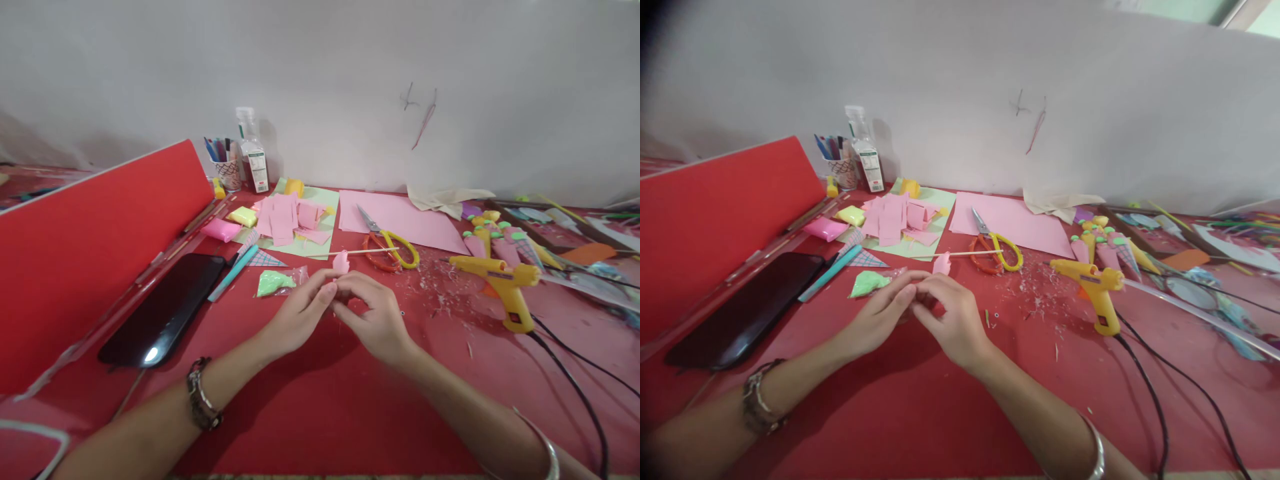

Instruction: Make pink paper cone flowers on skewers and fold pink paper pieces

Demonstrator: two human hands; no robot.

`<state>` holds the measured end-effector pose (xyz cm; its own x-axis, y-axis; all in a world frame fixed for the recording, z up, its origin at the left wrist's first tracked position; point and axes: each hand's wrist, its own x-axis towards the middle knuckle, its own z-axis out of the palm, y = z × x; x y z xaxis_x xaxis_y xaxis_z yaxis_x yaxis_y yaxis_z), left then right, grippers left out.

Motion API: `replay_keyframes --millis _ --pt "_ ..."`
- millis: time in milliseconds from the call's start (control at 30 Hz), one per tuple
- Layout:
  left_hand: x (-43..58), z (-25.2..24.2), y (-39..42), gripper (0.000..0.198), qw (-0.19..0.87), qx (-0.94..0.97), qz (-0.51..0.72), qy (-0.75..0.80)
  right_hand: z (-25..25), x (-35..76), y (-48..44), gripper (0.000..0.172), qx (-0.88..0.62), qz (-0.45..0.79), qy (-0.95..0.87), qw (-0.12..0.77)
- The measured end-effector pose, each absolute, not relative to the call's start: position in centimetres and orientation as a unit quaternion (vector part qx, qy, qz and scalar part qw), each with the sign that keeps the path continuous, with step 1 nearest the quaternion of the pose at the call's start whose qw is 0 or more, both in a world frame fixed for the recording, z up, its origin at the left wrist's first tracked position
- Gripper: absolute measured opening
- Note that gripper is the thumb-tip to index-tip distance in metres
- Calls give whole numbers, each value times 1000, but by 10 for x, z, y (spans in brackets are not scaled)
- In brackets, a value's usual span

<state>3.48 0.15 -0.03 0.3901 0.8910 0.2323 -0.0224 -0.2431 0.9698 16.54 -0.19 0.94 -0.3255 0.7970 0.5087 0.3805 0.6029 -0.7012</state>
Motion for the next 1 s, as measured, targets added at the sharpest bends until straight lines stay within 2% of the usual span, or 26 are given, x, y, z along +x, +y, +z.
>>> replay_keyframes --millis 133,233,367,567,733,800,867,933,1000 --pt "34 1 3 29 535 636 434 347 10 168 -2 8 -399 263 -768 426" --pt "35 2 4 30 547 624 441 343 10 167 0 8 -413 334 -727 436" --pt "35 2 5 31 521 625 459 357 8 167 7 4 -434 428 -618 496" --pt "31 3 8 27 496 606 472 406 4 174 20 4 -435 483 -451 611" --pt "30 1 10 25 470 647 428 420 5 174 17 11 -429 497 -487 576" --pt "31 0 10 18 436 674 412 430 5 171 13 9 -420 501 -516 554" --pt "31 -1 9 24 401 693 407 440 6 169 11 6 -409 512 -526 542" --pt "31 -1 8 28 399 696 402 441 6 168 10 6 -401 515 -533 538" --pt "31 -1 8 25 426 684 408 430 6 168 10 6 -406 504 -546 533"
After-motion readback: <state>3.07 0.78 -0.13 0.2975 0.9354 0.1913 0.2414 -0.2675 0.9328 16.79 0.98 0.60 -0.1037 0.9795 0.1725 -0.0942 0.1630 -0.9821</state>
